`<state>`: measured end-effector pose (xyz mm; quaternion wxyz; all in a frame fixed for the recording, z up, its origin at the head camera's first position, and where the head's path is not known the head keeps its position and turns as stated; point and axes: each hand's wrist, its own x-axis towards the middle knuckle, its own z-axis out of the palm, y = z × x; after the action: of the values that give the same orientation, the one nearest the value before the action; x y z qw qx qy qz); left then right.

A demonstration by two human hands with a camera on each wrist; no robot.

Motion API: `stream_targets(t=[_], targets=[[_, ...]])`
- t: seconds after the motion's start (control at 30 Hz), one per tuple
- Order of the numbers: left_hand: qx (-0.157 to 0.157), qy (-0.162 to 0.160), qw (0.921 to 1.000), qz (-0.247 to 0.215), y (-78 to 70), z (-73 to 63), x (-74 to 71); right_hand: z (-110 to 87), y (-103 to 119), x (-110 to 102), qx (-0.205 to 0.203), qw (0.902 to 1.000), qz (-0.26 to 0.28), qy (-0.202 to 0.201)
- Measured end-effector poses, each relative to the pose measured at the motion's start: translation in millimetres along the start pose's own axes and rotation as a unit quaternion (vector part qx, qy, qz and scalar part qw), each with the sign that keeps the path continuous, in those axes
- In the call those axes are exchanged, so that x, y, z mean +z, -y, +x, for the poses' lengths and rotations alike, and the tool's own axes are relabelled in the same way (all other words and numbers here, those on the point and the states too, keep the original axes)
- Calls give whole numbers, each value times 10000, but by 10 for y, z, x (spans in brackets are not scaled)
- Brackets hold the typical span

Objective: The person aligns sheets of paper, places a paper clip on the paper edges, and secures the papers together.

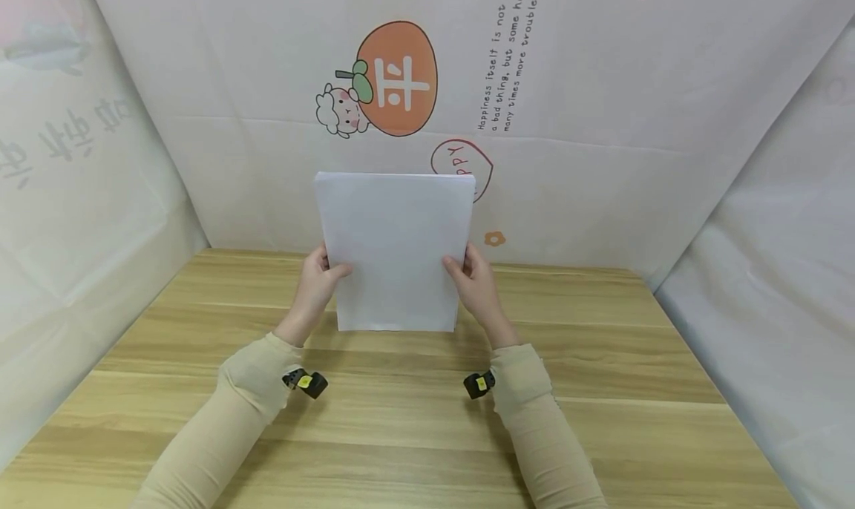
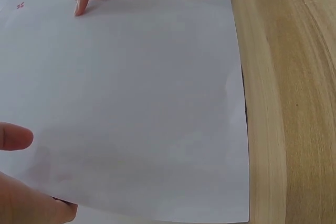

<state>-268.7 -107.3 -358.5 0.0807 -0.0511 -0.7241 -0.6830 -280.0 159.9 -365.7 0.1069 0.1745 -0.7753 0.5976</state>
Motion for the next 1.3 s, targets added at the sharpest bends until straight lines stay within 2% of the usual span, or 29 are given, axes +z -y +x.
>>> stream_targets(t=[0.47, 0.77, 1.03, 1.3], targets=[[58, -103, 9998, -158, 4, -14, 68, -22, 1, 23, -78, 9999, 65, -23], [89, -101, 9999, -84, 12, -22, 92, -23, 7, 31, 15, 10000, 52, -51], [104, -120, 9999, -53, 8, -26, 121, -40, 11, 48, -85, 9999, 56, -64], [177, -152, 9997, -80, -39, -42, 145, -51, 57, 48, 3, 9998, 114, -153]])
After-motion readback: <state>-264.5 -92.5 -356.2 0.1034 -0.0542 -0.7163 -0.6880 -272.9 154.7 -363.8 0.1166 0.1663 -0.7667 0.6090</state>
